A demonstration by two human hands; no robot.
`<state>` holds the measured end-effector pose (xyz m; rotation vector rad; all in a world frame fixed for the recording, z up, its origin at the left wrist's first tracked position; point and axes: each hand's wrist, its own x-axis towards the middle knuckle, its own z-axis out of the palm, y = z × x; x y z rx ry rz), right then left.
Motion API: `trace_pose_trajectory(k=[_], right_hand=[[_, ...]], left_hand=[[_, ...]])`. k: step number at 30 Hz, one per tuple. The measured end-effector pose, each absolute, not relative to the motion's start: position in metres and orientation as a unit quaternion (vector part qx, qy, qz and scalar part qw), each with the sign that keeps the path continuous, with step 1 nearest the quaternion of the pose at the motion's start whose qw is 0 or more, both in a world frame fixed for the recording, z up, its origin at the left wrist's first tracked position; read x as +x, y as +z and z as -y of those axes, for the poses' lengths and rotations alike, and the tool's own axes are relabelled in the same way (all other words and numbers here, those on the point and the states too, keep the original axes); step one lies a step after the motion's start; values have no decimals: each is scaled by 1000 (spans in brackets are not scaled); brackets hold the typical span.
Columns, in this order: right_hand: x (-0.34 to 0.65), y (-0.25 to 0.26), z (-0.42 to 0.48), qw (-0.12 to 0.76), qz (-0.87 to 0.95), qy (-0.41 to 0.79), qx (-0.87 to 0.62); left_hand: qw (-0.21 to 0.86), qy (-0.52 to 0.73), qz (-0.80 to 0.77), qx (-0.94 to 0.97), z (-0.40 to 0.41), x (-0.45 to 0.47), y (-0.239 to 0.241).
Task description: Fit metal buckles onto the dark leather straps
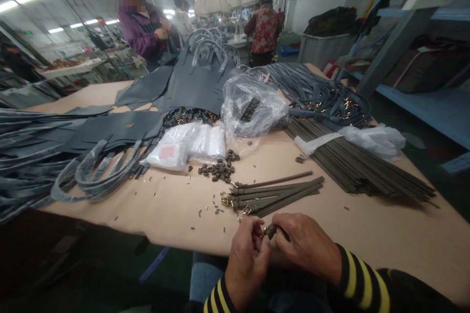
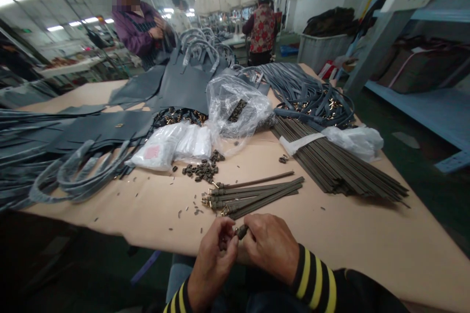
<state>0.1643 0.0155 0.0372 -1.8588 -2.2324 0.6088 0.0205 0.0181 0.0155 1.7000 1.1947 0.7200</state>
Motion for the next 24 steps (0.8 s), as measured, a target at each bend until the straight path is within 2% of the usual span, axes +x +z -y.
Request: trace_pose_trajectory(k=[10, 14, 17, 21, 24], right_hand=[[157, 48, -32, 128, 731, 422, -520], [158, 48, -41, 124, 750, 429, -488], [161, 44, -57, 114, 792, 340, -494], [163, 28, -86, 127, 833, 196, -502], [169, 12, -99, 117, 836, 164, -510]], left_hand=[[601, 244, -356, 673, -44, 2, 23], [629, 227, -346, 658, -56, 3, 22], [525, 260, -423, 691, -66, 4, 19], [241, 377, -464, 765, -74, -1, 6], [119, 396, -470, 780, -76, -9, -10]])
